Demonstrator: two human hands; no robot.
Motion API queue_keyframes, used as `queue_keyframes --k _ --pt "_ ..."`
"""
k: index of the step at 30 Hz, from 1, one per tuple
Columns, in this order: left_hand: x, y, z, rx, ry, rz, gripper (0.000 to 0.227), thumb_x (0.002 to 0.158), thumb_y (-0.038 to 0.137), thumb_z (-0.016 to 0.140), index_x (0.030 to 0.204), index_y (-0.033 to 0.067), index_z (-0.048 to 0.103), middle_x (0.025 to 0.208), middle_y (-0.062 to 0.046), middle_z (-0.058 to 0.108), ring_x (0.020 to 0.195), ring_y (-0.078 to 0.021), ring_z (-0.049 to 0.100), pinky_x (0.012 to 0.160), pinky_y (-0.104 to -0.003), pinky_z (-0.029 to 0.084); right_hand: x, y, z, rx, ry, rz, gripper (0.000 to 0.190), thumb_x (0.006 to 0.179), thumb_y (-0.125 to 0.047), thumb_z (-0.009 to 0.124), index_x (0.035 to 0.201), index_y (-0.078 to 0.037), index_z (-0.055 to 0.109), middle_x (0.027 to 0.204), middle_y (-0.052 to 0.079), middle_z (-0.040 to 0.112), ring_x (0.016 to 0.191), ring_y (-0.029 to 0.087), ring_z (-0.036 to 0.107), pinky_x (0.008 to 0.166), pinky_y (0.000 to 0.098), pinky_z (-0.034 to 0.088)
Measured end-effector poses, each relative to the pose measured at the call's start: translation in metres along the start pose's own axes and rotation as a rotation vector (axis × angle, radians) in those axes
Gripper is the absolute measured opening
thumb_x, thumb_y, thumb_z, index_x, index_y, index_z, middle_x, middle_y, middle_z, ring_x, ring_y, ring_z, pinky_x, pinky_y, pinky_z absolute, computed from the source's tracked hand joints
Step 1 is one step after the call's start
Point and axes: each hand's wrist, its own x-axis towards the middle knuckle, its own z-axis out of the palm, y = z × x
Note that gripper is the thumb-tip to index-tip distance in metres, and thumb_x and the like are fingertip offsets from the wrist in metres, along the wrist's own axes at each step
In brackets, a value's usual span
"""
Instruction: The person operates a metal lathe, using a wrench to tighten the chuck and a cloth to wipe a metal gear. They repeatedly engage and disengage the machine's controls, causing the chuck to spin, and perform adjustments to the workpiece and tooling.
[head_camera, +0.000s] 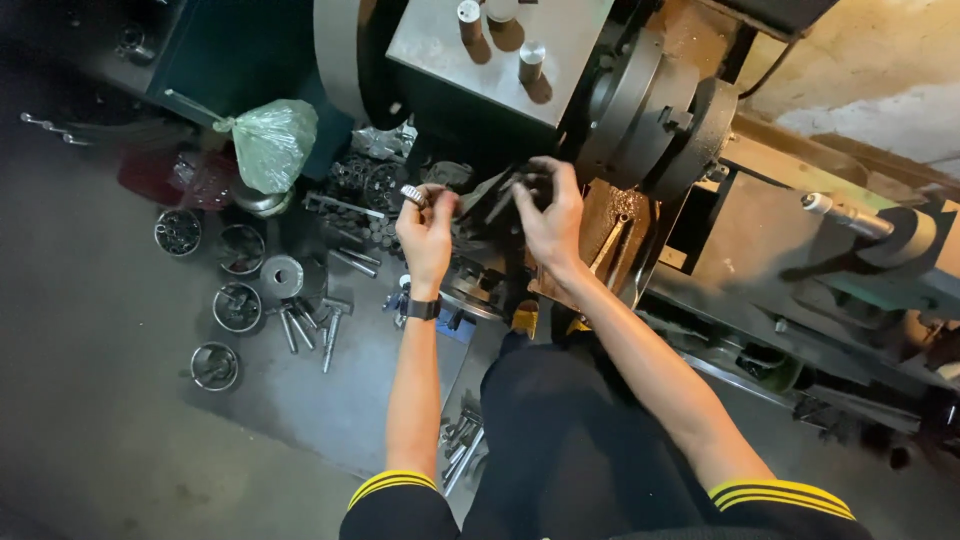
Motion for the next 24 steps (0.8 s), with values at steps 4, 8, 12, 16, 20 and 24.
queue_keyframes --k 4,8,12,16,20,24 --pt "-0.005 -0.015 -0.001 0.381 -0.099 0.230 0.040 0.075 0.003 0.074 0.110 -0.0001 0.053 0.095 -0.019 0.060 0.089 -0.0409 0.057 0.073 -0.041 0.049 -0.003 0.014 0.014 -0.016 -0.105 0.066 0.036 0.078 0.001 0.066 0.111 -0.001 0.053 0.099 0.020 0.057 0.089 0.036 0.061 0.066 0.0388 0.056" --pt "-0.007 -0.038 -0.002 0.605 -0.206 0.379 0.020 0.079 0.000 0.066 0.097 -0.0032 0.058 0.087 -0.016 0.058 0.080 -0.0390 0.055 0.066 -0.039 0.050 -0.007 0.034 0.027 -0.013 -0.193 0.123 0.034 0.078 0.002 0.066 0.110 0.002 0.056 0.097 0.021 0.059 0.086 0.037 0.062 0.064 0.0397 0.057" --pt "-0.010 -0.032 0.001 0.566 -0.274 0.366 0.015 0.078 -0.001 0.067 0.091 -0.0033 0.060 0.085 -0.014 0.059 0.079 -0.0378 0.054 0.064 -0.038 0.051 -0.012 0.039 0.032 0.060 -0.230 0.138 0.033 0.076 0.005 0.065 0.108 -0.002 0.058 0.094 0.017 0.062 0.087 0.033 0.063 0.066 0.0402 0.056" --pt "-0.009 -0.047 0.000 0.491 -0.122 0.235 0.008 0.082 0.005 0.066 0.074 0.0050 0.064 0.076 -0.008 0.064 0.072 -0.0314 0.061 0.060 -0.032 0.051 -0.008 0.051 0.028 0.042 -0.238 0.151 0.030 0.073 0.003 0.067 0.101 -0.006 0.062 0.088 0.011 0.066 0.084 0.027 0.065 0.066 0.0371 0.055" --pt "-0.005 -0.057 -0.004 -0.068 0.103 -0.166 0.007 0.085 0.009 0.063 0.081 0.0032 0.064 0.077 -0.013 0.066 0.079 -0.0192 0.065 0.066 -0.030 0.051 -0.010 0.052 0.017 -0.021 -0.193 0.099 0.028 0.073 0.006 0.065 0.097 -0.008 0.063 0.084 0.010 0.066 0.082 0.026 0.065 0.066 0.0339 0.054" --pt "0.001 -0.050 0.007 -0.472 0.083 -0.416 0.011 0.087 0.012 0.060 0.089 0.0010 0.064 0.081 -0.017 0.068 0.074 -0.0243 0.069 0.066 -0.034 0.056 -0.010 0.045 0.016 0.007 -0.230 0.019 0.027 0.075 0.007 0.062 0.098 -0.007 0.061 0.086 0.010 0.064 0.083 0.027 0.064 0.066 0.0345 0.053"
